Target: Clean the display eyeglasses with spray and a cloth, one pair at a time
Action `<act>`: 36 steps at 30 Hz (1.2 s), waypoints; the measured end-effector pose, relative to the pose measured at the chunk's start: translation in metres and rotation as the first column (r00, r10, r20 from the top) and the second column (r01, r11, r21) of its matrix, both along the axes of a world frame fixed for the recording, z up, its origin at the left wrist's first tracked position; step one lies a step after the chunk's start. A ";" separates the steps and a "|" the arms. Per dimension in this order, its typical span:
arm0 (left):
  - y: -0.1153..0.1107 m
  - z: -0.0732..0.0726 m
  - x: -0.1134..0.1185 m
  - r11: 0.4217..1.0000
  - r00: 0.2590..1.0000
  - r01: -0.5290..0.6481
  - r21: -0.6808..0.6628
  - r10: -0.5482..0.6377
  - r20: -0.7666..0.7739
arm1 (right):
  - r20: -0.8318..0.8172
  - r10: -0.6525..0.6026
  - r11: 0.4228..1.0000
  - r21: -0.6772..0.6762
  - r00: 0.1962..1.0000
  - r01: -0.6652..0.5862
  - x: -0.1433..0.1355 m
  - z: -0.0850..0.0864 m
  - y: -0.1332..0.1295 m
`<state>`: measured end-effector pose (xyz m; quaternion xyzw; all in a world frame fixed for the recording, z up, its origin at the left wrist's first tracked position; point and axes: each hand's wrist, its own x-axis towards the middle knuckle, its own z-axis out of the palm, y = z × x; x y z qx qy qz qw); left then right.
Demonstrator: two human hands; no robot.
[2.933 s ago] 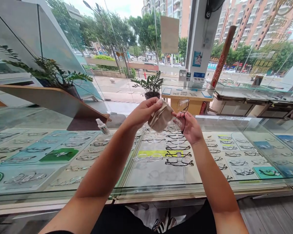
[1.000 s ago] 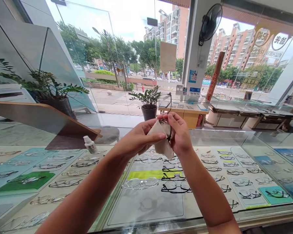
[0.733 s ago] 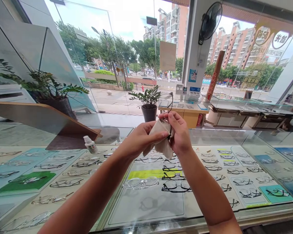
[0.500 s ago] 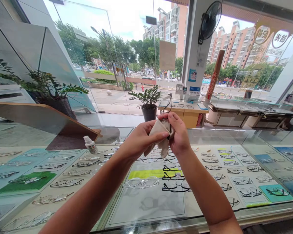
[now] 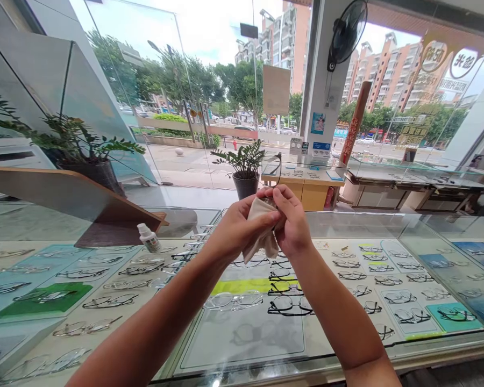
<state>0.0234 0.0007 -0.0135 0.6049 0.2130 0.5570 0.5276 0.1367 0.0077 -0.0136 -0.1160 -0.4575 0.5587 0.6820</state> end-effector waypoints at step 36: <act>-0.006 -0.014 0.024 0.936 0.924 -0.353 0.014 0.346 0.161 | -0.085 -0.177 0.984 0.013 0.981 0.178 -0.028 -0.005 -0.019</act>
